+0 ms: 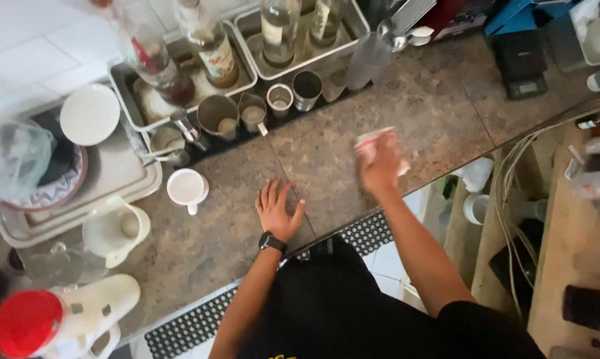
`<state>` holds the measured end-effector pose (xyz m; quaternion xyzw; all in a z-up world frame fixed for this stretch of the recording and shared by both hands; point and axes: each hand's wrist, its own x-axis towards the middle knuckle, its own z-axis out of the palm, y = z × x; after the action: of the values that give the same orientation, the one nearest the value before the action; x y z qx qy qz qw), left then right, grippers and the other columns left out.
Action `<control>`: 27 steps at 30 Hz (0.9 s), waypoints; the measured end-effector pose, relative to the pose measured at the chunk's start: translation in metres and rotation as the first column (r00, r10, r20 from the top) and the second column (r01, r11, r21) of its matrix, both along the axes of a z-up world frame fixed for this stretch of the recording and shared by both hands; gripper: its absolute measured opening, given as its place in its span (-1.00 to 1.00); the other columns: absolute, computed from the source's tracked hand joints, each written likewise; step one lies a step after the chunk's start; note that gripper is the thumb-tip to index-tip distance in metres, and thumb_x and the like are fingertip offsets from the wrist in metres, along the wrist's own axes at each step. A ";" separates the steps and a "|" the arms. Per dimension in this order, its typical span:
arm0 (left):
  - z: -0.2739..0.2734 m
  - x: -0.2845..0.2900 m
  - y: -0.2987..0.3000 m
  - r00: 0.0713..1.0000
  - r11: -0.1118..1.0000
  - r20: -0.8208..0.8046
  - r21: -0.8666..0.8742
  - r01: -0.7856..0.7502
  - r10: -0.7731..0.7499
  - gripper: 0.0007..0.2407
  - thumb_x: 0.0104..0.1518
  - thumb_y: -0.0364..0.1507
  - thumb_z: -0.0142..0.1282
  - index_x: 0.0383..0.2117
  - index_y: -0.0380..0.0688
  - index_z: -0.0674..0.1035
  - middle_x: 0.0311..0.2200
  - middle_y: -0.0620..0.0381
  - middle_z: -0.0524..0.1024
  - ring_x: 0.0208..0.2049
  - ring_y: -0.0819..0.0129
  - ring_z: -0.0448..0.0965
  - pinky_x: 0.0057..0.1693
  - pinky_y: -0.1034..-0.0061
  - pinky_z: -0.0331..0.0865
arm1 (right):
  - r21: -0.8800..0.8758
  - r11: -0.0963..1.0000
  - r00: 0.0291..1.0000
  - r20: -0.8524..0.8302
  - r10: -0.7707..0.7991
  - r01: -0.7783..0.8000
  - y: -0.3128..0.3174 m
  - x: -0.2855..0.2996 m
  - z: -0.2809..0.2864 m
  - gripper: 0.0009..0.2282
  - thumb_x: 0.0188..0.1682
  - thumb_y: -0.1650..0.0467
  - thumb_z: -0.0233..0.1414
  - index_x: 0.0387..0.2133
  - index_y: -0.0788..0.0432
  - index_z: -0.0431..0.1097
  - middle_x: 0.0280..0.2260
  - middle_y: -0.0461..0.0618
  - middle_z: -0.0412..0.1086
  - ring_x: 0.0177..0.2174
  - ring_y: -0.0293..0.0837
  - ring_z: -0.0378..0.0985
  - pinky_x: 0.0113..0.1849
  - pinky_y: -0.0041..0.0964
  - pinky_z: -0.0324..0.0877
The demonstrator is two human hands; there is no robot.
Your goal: Wiping down espresso cups and cleaning syrup pump bottles at a coffee shop counter.
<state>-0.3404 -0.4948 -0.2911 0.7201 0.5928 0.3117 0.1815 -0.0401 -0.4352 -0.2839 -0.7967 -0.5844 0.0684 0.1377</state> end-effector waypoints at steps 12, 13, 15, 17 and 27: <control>0.162 0.005 0.069 0.835 0.950 0.507 -0.092 0.299 -0.214 -0.97 0.25 -0.52 0.17 -0.33 -0.14 0.64 -0.39 0.07 0.65 -0.21 0.04 0.71 -0.07 0.19 0.58 | -0.054 0.933 0.929 -0.120 0.349 -0.357 -0.017 -0.016 0.018 -0.54 -0.01 0.42 0.06 0.23 0.03 0.28 0.22 -0.02 0.30 0.22 0.10 0.27 0.24 0.14 0.10; 0.176 0.009 0.080 0.840 0.952 0.500 -0.088 0.292 -0.211 -0.97 0.25 -0.52 0.17 -0.33 -0.14 0.64 -0.39 0.07 0.65 -0.21 0.04 0.71 -0.07 0.19 0.58 | -0.045 0.930 0.926 -0.124 0.356 -0.364 -0.009 0.000 0.023 -0.54 -0.01 0.42 0.06 0.23 0.03 0.28 0.22 -0.02 0.30 0.22 0.10 0.27 0.24 0.14 0.10; 0.210 0.014 0.113 0.860 0.931 0.359 0.094 0.354 -0.363 -0.96 0.24 -0.59 0.15 -0.33 -0.15 0.59 -0.32 0.14 0.63 -0.13 0.12 0.70 0.00 0.18 0.57 | -0.077 0.963 0.965 0.021 0.260 -0.258 0.016 0.029 0.038 -0.62 0.08 0.38 -0.01 0.20 0.00 0.33 0.22 -0.11 0.34 0.24 -0.06 0.31 0.26 -0.06 0.17; 0.213 0.023 0.143 0.895 0.935 0.271 0.096 0.342 -0.355 -0.96 0.23 -0.57 0.16 -0.29 -0.12 0.59 -0.31 0.13 0.61 -0.16 0.12 0.69 -0.01 0.18 0.56 | -0.051 0.998 0.969 -0.244 0.030 -0.044 0.051 0.039 0.095 -0.67 0.14 0.29 -0.04 0.15 0.04 0.37 0.06 0.00 0.43 0.06 0.04 0.45 0.08 -0.01 0.31; 0.263 0.115 0.278 0.837 0.906 0.346 0.146 0.398 -0.424 -0.59 0.27 -0.65 0.00 0.22 -0.55 0.20 0.05 -0.61 0.38 0.12 -0.59 0.39 0.16 -0.39 0.32 | 0.556 0.815 0.398 -0.719 0.570 -0.164 0.201 0.051 0.269 -0.67 0.23 0.33 -0.28 0.18 0.14 0.23 0.02 0.00 0.46 -0.40 -0.30 0.47 -0.31 -0.44 0.39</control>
<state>-0.2255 -0.2165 -0.0283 0.7644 0.3684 0.4154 0.3280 0.0112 -0.2344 -0.0151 -0.4515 -0.5993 0.3662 0.5503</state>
